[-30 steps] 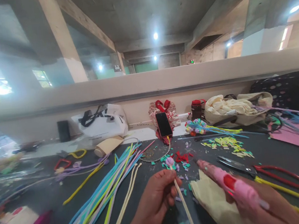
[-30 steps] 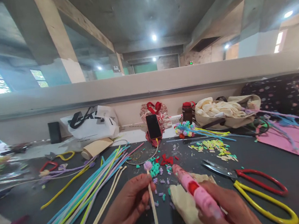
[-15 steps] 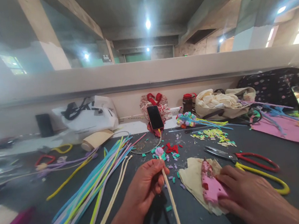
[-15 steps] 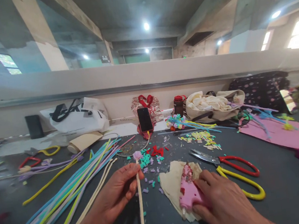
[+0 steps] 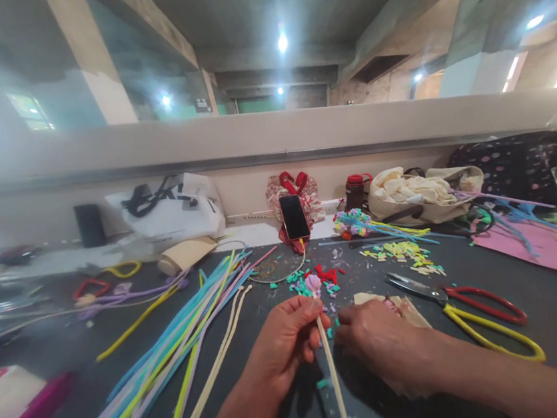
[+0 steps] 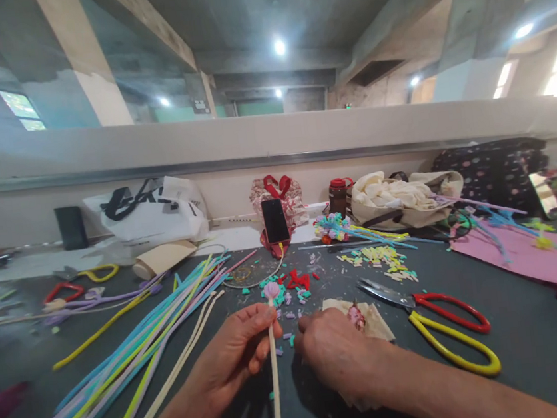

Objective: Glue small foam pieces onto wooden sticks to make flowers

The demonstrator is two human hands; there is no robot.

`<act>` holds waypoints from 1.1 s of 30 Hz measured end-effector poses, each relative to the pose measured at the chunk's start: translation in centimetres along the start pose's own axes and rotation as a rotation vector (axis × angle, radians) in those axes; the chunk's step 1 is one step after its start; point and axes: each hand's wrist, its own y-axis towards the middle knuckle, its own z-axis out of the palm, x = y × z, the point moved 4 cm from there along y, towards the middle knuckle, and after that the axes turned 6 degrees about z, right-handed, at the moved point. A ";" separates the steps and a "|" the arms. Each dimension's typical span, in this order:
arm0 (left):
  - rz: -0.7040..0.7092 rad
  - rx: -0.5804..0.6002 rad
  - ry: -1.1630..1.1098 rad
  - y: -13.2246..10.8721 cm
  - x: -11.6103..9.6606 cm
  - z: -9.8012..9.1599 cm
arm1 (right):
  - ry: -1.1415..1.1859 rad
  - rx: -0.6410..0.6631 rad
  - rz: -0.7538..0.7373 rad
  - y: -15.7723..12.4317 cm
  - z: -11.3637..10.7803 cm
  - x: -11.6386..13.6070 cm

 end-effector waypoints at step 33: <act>-0.046 0.037 -0.181 0.2 2.1 0.8 | 0.976 -0.633 -0.142 -1.6 -5.0 -1.8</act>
